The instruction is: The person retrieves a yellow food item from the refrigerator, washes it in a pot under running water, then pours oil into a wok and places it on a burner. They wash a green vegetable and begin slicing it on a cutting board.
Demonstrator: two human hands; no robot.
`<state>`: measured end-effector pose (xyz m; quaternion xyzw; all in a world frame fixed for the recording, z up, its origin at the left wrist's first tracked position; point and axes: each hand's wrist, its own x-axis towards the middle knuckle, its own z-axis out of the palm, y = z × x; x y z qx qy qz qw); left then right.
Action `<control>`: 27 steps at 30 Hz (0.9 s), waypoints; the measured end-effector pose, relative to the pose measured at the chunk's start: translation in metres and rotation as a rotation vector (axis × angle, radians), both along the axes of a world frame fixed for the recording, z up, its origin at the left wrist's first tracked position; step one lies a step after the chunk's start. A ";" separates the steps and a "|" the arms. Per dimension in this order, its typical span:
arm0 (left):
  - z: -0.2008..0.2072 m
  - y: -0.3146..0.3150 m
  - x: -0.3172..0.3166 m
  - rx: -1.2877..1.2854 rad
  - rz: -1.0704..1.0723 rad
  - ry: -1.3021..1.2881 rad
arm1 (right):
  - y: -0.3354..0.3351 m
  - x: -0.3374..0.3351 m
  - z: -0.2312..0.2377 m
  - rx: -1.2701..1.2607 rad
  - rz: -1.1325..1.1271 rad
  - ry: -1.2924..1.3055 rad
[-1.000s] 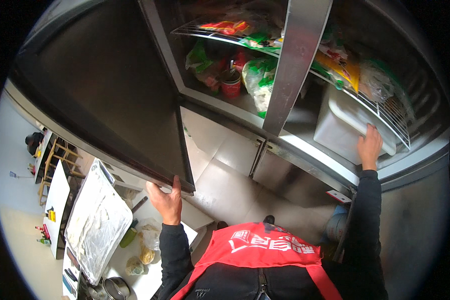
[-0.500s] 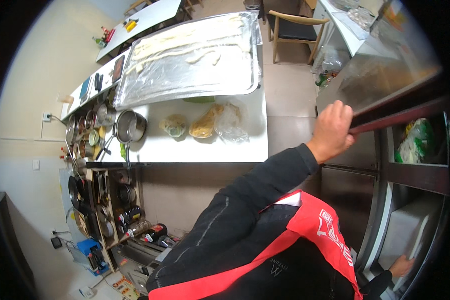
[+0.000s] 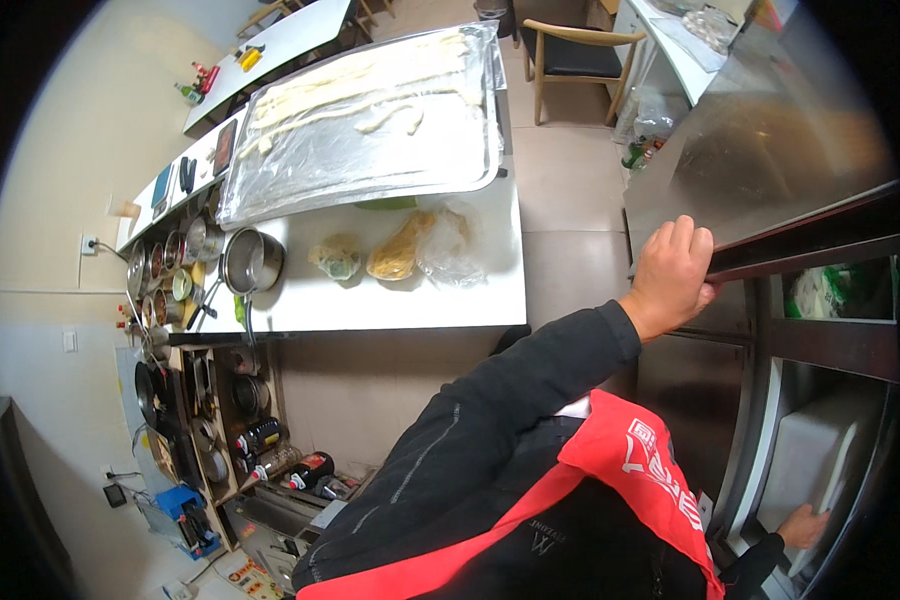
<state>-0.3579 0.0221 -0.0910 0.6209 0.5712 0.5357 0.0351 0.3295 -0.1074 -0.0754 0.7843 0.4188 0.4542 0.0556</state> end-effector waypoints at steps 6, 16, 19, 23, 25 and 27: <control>0.001 -0.001 0.005 0.017 -0.029 0.020 | 0.001 -0.001 -0.004 0.006 0.024 -0.058; -0.008 0.012 0.003 0.074 -0.045 0.133 | -0.018 -0.120 0.009 0.140 0.321 0.307; -0.003 0.019 0.026 0.093 -0.135 0.135 | -0.065 -0.219 -0.017 0.199 0.370 0.563; -0.004 0.040 0.062 0.131 -0.281 0.183 | -0.137 -0.322 -0.043 0.436 0.080 1.379; -0.011 0.051 0.081 0.140 -0.326 0.196 | -0.177 -0.352 -0.036 0.514 -0.164 1.672; -0.018 0.066 0.098 0.192 -0.376 0.199 | -0.204 -0.380 -0.023 0.524 -0.311 1.407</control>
